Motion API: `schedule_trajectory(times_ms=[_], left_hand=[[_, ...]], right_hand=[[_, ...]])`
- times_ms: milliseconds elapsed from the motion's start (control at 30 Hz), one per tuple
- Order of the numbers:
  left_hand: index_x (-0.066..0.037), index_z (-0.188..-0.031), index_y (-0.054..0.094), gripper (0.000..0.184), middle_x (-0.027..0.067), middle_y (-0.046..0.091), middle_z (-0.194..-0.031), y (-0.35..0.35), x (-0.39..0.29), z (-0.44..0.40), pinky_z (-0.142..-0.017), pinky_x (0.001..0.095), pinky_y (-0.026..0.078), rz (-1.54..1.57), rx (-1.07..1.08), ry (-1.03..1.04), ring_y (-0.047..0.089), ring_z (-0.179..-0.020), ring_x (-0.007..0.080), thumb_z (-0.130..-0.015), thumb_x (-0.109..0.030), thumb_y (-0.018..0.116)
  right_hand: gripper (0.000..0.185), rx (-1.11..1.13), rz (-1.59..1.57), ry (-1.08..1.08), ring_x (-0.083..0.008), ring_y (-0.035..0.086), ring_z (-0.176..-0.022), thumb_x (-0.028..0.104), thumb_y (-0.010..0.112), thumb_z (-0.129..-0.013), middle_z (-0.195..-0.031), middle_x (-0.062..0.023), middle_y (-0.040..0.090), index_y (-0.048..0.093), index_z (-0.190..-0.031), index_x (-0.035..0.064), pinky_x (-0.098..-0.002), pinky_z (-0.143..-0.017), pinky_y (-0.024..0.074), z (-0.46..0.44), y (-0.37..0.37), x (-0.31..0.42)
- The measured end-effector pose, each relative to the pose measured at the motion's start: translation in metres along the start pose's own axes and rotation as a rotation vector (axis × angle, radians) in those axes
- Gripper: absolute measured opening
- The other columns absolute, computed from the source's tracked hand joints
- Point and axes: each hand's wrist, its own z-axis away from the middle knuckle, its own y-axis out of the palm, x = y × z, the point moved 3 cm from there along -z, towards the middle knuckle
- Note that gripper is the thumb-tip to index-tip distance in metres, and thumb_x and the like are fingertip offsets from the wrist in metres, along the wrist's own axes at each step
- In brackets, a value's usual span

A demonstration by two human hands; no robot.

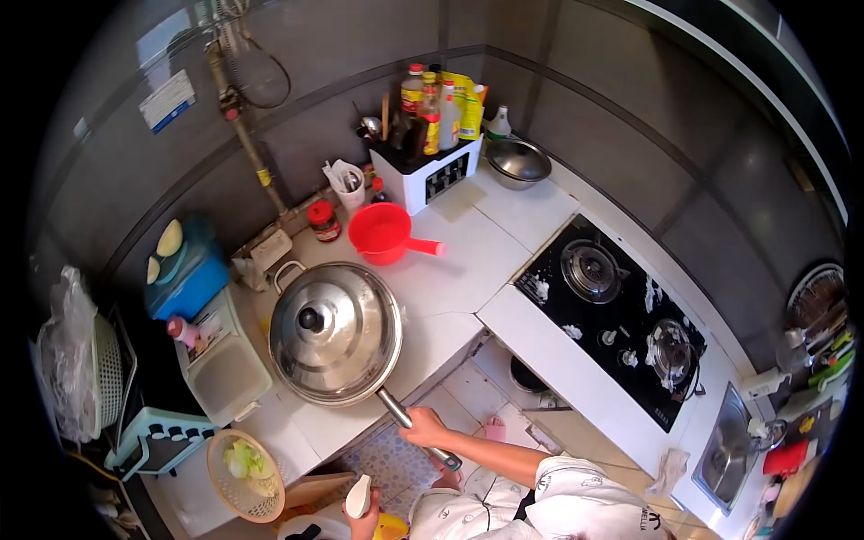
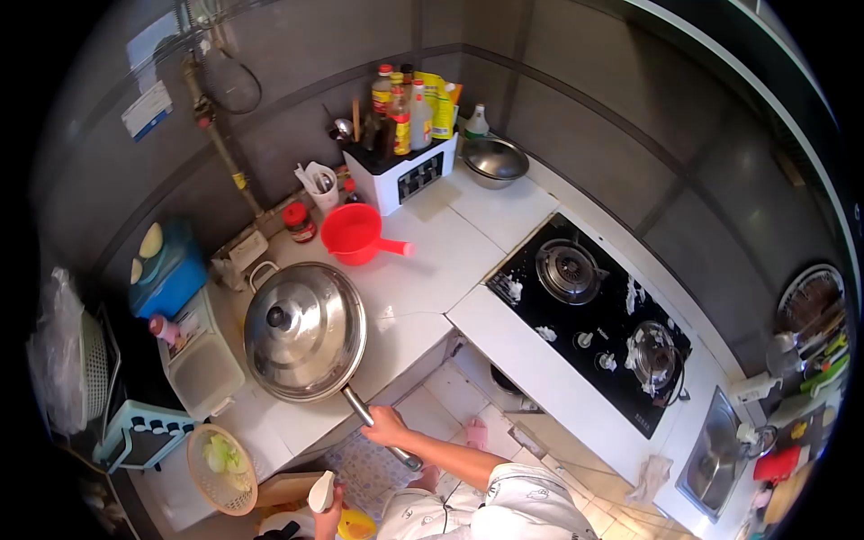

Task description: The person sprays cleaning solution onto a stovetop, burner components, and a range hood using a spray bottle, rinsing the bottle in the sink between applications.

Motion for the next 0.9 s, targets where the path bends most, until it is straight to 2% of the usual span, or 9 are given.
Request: schedule_trajectory(times_ms=[233,267,367,533,633,667,767,800,900], left_hand=[[-0.002,-0.119,0.051,0.046,0.0117,0.057,-0.115,0.014,-0.014,0.012,-0.093,0.0294,0.037,-0.259,0.289,0.337,0.054,-0.103,0.0221,-0.074,0.002,0.054],[-0.002,-0.12,0.05,0.052,0.0122,0.055,-0.117,0.015,-0.011,0.014,-0.094,0.0304,0.037,-0.337,0.308,0.045,0.053,-0.106,0.0233,-0.068,0.005,0.053],[0.0,-0.119,0.051,0.041,0.0131,0.055,-0.117,0.022,0.027,0.01,-0.091,0.0333,0.04,-0.435,0.355,0.624,0.053,-0.105,0.0238,-0.078,-0.004,0.052],[0.002,-0.093,0.062,0.015,0.0056,0.064,-0.073,0.083,-0.026,0.017,-0.048,0.023,0.046,-0.304,0.407,0.112,0.055,-0.053,0.0079,-0.078,-0.003,0.06],[0.002,-0.091,0.063,0.015,0.0053,0.063,-0.071,0.104,-0.026,0.019,-0.048,0.0229,0.045,-0.31,0.431,0.112,0.056,-0.053,0.0078,-0.077,-0.002,0.06],[0.002,-0.09,0.063,0.014,0.0052,0.063,-0.07,0.113,-0.025,0.019,-0.048,0.0229,0.045,-0.311,0.438,0.114,0.056,-0.053,0.0077,-0.077,-0.002,0.06],[0.002,-0.088,0.064,0.014,0.0049,0.063,-0.068,0.146,-0.025,0.02,-0.049,0.0229,0.045,-0.309,0.452,0.119,0.056,-0.053,0.0075,-0.076,-0.002,0.061],[0.002,-0.089,0.064,0.014,0.0047,0.063,-0.067,0.16,-0.027,0.018,-0.048,0.0228,0.045,-0.297,0.464,0.143,0.055,-0.052,0.0076,-0.076,-0.003,0.061],[0.001,-0.09,0.064,0.016,0.0053,0.063,-0.068,0.215,-0.052,0.008,-0.051,0.0233,0.045,-0.264,0.485,0.196,0.056,-0.054,0.0086,-0.074,-0.003,0.062]], right_hand=[[0.021,-0.019,-0.048,0.015,-0.0386,0.055,-0.059,0.017,0.059,-0.063,-0.061,-0.023,0.053,0.052,-0.066,-0.0026,-0.0427,-0.057,0.0443,-0.004,0.006,0.002],[0.022,-0.004,-0.059,0.026,-0.0394,0.056,-0.06,0.017,0.06,-0.063,-0.063,-0.0237,0.054,0.051,-0.066,-0.0032,-0.0433,-0.057,0.0442,-0.005,0.007,0.0],[0.024,-0.015,-0.045,-0.001,-0.0401,0.056,-0.062,0.018,0.06,-0.063,-0.064,-0.0247,0.054,0.052,-0.066,-0.0044,-0.0438,-0.058,0.0446,-0.013,0.009,-0.005],[0.028,0.05,-0.043,0.027,-0.0409,0.057,-0.065,0.022,0.059,-0.065,-0.065,-0.0252,0.056,0.054,-0.07,-0.0058,-0.0444,-0.061,0.0458,-0.027,0.004,-0.002],[0.03,0.084,-0.077,0.024,-0.0391,0.058,-0.064,0.025,0.058,-0.069,-0.063,-0.025,0.055,0.054,-0.069,-0.0055,-0.044,-0.059,0.0459,-0.031,-0.007,0.007],[0.037,0.317,-0.27,0.174,-0.0349,0.06,-0.064,0.032,0.055,-0.077,-0.064,-0.0218,0.058,0.054,-0.07,-0.0038,-0.0418,-0.06,0.0465,-0.031,-0.012,0.004],[0.041,0.384,-0.069,0.007,-0.0277,0.062,-0.066,0.039,0.051,-0.083,-0.067,-0.016,0.061,0.058,-0.076,-0.0009,-0.0376,-0.062,0.0478,-0.035,-0.034,-0.009],[0.042,0.365,-0.191,0.012,-0.0245,0.062,-0.069,0.043,0.049,-0.084,-0.07,-0.0115,0.063,0.06,-0.084,0.0023,-0.0344,-0.067,0.048,-0.034,-0.038,-0.029],[0.034,-0.028,-0.209,0.104,-0.0238,0.061,-0.071,0.037,0.053,-0.082,-0.074,-0.0105,0.062,0.059,-0.091,0.0049,-0.0333,-0.067,0.0475,-0.032,-0.122,-0.076]])
